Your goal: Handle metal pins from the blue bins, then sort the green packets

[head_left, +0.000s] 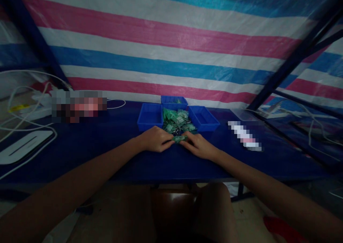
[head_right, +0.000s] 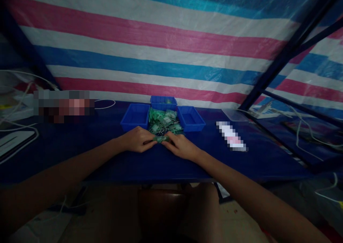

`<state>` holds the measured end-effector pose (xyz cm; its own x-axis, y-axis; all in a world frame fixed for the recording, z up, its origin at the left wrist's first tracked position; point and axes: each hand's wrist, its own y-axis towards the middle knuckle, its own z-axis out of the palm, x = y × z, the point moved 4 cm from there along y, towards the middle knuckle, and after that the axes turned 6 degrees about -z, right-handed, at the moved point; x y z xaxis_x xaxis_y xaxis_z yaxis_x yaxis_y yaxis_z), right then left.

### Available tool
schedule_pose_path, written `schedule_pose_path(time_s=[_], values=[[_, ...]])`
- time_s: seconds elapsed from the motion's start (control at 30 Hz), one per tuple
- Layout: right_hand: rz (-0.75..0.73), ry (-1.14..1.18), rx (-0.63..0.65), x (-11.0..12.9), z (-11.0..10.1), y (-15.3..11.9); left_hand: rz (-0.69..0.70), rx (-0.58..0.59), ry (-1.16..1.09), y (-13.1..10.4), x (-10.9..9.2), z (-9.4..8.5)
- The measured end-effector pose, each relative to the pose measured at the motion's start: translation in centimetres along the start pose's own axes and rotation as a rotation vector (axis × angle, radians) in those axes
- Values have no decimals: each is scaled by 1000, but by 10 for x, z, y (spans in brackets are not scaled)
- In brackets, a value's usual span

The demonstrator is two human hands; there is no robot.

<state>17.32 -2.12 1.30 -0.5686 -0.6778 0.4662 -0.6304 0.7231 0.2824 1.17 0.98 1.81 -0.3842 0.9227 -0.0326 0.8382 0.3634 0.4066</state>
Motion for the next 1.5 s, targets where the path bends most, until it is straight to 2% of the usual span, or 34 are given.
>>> schedule_pose_path(time_s=[0.17, 0.37, 0.63, 0.8, 0.93, 1.13, 1.27, 1.4, 1.5], values=[[-23, 19, 2, 1, 0, 1, -51, 10, -28, 0, 2, -1], [-51, 73, 13, -1, 0, 2, -68, 76, -120, -2, 4, 3], [41, 56, 70, -3, 4, 2, -83, 164, -277, -4, -3, 1], [63, -5, 103, 1, 7, 7, -172, 196, -359, -5, -4, -5], [88, 126, 119, 3, 3, 7, -225, 228, -434, -5, -8, -7], [156, 376, 116, -4, 0, 4, -393, 304, -599, -12, -6, -2], [164, 432, 82, -6, 0, 4, -513, 346, -702, -19, -5, 2], [126, 463, 101, 0, 1, 2, -547, 317, -684, -24, -9, 0], [180, 502, 104, 2, 2, -2, -569, 294, -659, -26, -13, 0]])
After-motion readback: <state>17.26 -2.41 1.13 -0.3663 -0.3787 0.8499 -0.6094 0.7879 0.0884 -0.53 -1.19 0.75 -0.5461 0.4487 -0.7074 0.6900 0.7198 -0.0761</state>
